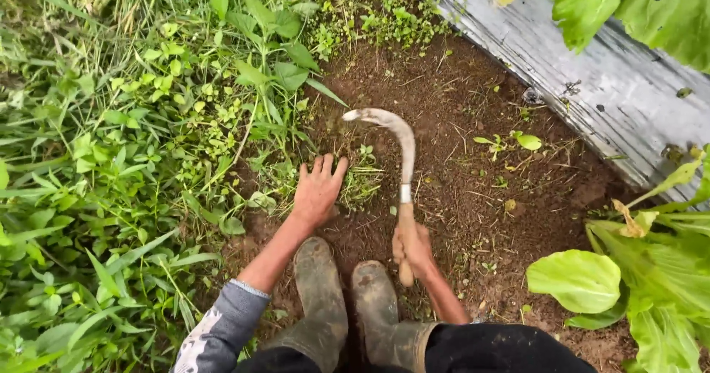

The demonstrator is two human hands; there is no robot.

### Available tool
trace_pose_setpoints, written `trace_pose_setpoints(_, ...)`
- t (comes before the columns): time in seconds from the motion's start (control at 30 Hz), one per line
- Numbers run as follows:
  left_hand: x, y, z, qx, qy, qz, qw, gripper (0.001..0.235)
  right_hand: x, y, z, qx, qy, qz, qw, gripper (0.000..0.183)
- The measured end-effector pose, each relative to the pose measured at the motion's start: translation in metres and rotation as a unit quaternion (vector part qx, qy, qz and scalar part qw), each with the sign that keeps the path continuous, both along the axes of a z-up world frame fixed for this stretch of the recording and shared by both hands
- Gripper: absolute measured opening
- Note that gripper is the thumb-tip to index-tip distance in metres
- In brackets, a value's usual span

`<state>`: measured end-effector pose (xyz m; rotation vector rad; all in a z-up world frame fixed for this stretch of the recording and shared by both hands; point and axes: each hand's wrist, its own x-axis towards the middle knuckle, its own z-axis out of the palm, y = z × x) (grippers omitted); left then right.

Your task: Using a hand-held sickle to cut weeds and then pulling them out by hand to clear a patch of soil in a field.

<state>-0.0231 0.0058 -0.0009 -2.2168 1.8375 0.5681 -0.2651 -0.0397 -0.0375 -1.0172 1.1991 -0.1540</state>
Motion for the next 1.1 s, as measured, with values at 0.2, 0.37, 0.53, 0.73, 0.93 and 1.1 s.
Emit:
trace_pose_setpoints(0.2, -0.011, 0.012, -0.011, -0.055, -0.031, 0.019, 0.998, 0.1, 0.012, -0.021, 0.01, -0.05, -0.023, -0.131, 0.99, 0.059)
trace_pose_setpoints(0.37, -0.008, 0.011, 0.008, -0.066, -0.011, 0.043, 0.997, 0.096, -0.004, 0.008, -0.015, -0.051, 0.023, 0.043, 0.998, 0.072)
trace_pose_setpoints(0.53, -0.006, 0.005, 0.023, -0.021, -0.004, 0.031, 0.999, 0.105, 0.009, -0.035, -0.019, -0.048, -0.016, -0.082, 0.995, 0.064)
trace_pose_setpoints(0.73, -0.009, 0.009, 0.013, 0.003, -0.017, 0.028, 0.999, 0.111, 0.006, -0.002, 0.006, -0.008, 0.003, -0.016, 1.0, 0.056)
trace_pose_setpoints(0.93, -0.008, 0.011, 0.0, 0.002, -0.019, 0.021, 1.0, 0.107, 0.013, -0.009, -0.002, 0.022, -0.005, -0.031, 0.999, 0.061)
trace_pose_setpoints(1.1, -0.008, 0.01, 0.002, -0.002, -0.006, 0.028, 1.0, 0.105, -0.003, 0.005, -0.03, 0.058, 0.01, 0.048, 0.997, 0.06)
